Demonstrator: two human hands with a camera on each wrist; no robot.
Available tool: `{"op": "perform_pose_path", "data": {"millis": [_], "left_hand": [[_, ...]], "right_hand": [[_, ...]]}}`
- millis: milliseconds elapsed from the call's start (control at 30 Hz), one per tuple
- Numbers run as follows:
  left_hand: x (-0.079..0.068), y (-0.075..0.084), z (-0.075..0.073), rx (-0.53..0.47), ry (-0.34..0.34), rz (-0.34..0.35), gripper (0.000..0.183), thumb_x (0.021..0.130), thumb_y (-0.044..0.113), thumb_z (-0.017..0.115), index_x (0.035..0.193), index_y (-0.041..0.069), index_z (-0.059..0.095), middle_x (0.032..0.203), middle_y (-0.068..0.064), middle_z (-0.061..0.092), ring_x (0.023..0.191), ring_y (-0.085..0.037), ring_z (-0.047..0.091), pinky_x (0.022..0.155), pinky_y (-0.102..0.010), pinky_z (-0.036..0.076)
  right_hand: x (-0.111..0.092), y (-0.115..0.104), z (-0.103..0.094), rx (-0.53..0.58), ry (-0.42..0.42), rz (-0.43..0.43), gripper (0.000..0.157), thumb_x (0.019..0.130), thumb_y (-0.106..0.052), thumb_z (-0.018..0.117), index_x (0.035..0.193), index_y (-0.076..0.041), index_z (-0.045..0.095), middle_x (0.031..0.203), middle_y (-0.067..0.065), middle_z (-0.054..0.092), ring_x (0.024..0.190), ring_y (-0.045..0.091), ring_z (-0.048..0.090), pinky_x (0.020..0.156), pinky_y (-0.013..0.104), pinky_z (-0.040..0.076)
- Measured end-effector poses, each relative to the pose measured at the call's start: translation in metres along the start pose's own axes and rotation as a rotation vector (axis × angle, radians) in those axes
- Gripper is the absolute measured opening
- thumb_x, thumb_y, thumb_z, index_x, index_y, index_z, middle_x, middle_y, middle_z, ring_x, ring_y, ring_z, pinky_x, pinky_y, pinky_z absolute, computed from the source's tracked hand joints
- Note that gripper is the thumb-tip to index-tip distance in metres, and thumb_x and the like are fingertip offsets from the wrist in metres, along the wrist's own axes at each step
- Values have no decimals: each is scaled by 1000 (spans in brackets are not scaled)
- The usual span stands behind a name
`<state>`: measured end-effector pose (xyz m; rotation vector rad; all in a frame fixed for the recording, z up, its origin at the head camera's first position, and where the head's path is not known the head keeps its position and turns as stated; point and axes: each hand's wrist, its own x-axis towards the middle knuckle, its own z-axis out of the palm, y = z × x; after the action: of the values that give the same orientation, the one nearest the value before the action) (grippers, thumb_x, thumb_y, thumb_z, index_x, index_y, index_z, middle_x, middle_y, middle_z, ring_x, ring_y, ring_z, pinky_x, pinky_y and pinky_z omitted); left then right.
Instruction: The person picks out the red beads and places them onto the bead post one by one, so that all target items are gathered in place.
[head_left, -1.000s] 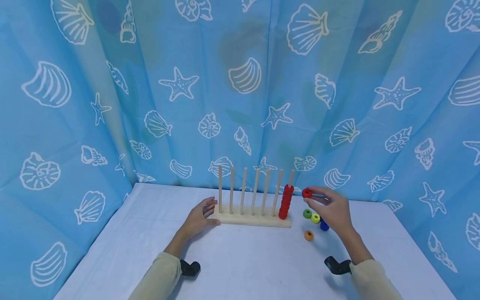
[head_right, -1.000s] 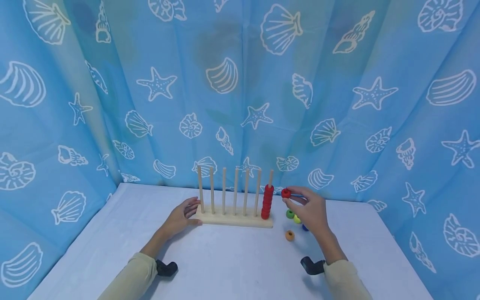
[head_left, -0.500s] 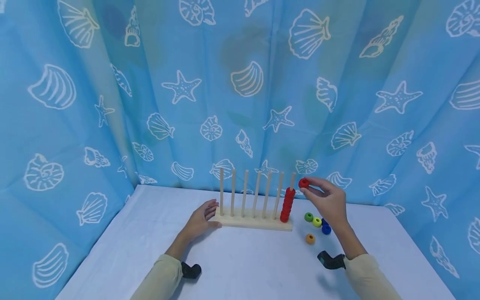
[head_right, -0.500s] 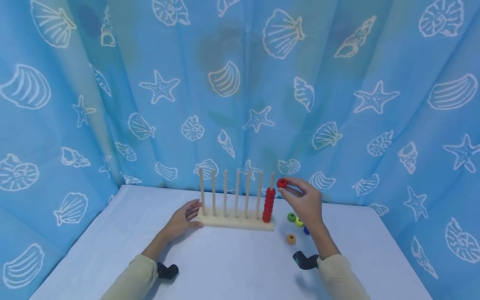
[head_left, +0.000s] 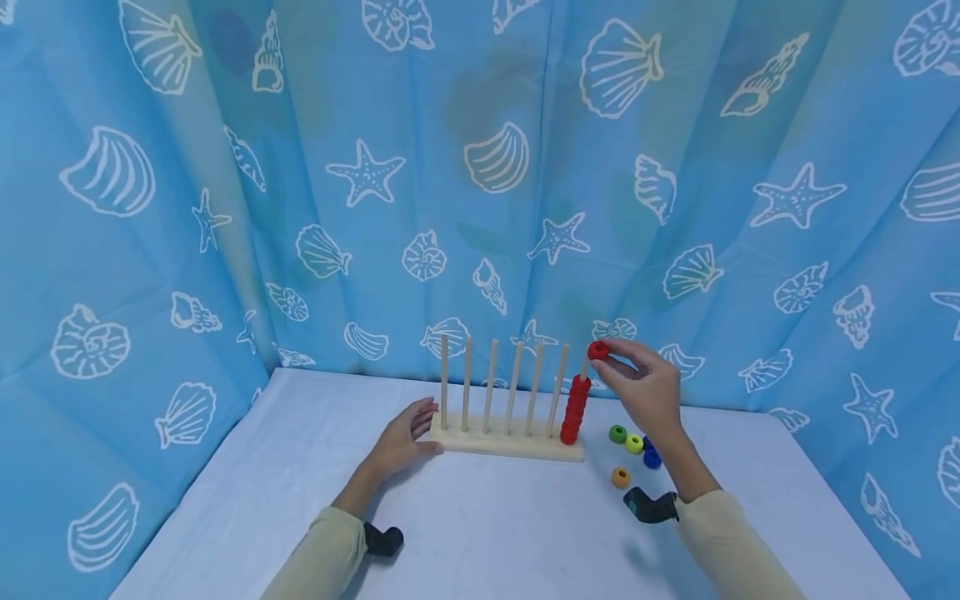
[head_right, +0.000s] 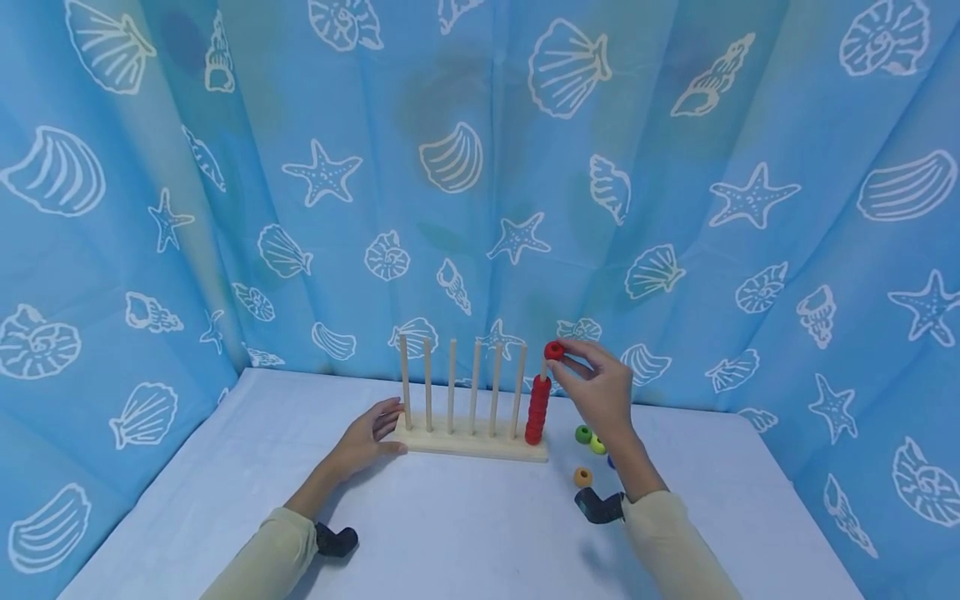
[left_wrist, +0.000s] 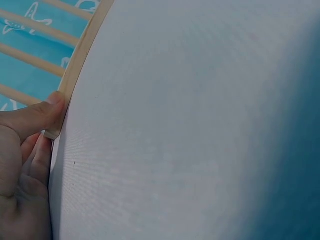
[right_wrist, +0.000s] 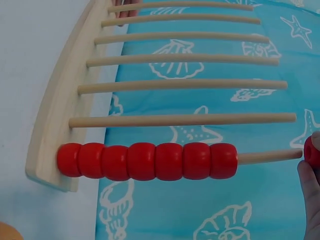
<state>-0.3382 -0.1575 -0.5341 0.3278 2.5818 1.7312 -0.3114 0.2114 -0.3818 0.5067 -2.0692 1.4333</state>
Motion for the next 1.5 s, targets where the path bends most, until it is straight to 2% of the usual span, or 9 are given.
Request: {"op": "perform_pose_path", "data": {"millis": [67, 200, 300, 467, 767, 1100, 1333, 1500], "left_hand": [[0, 0, 0, 3, 5, -3, 87, 76, 1, 81, 149, 8, 36, 144, -10, 48, 133, -27, 47, 108, -32, 42], [-1, 0, -1, 0, 11, -7, 87, 75, 1, 81, 149, 8, 36, 144, -10, 49, 132, -27, 47, 108, -33, 42], [-2, 0, -2, -7, 10, -10, 88, 75, 1, 82, 150, 7, 36, 144, -10, 48, 132, -27, 47, 108, -34, 42], [-2, 1, -2, -2, 19, -16, 88, 74, 2, 82, 149, 8, 36, 144, -10, 49, 132, -27, 48, 107, -34, 43], [-2, 3, -2, -25, 10, -10, 89, 74, 1, 82, 149, 6, 36, 144, -12, 48, 132, -28, 47, 107, -33, 43], [-1, 3, -1, -14, 14, -23, 89, 73, 3, 84, 149, 10, 37, 144, -9, 49, 132, -27, 48, 107, -32, 43], [-2, 2, -1, -17, 12, -4, 89, 73, 5, 84, 149, 8, 37, 143, -11, 49, 131, -28, 48, 107, -34, 43], [-2, 2, -2, -20, 10, 5, 89, 74, 6, 84, 149, 8, 37, 143, -12, 49, 131, -28, 48, 107, -34, 43]], "right_hand": [[1, -10, 1, -11, 1, -6, 39, 85, -2, 74, 123, 0, 65, 120, 15, 64, 108, 23, 66, 84, 20, 55], [3, -30, 2, -22, -4, -11, 37, 85, 1, 72, 121, 4, 65, 119, 20, 64, 107, 32, 65, 85, 24, 55], [4, -30, 4, -12, -1, 1, 37, 86, -1, 73, 121, 3, 65, 119, 19, 65, 108, 38, 64, 85, 23, 55], [6, -30, 6, 0, -4, 20, 37, 86, -2, 72, 122, 3, 65, 119, 20, 64, 107, 40, 64, 85, 19, 54], [9, -22, 9, 5, -15, 66, 38, 87, -4, 72, 123, 4, 63, 121, 20, 63, 107, 38, 65, 84, 19, 54], [0, 19, 11, 8, -11, 168, 46, 87, -25, 75, 128, -7, 64, 124, 8, 64, 109, 27, 65, 85, 20, 54], [-8, 27, 15, -26, -19, 205, 46, 86, -28, 75, 129, -14, 64, 125, 6, 64, 109, 25, 66, 85, 22, 55], [-12, 30, 17, -33, -14, 206, 47, 86, -27, 75, 129, -14, 64, 125, 6, 64, 108, 26, 66, 85, 22, 55]]}}
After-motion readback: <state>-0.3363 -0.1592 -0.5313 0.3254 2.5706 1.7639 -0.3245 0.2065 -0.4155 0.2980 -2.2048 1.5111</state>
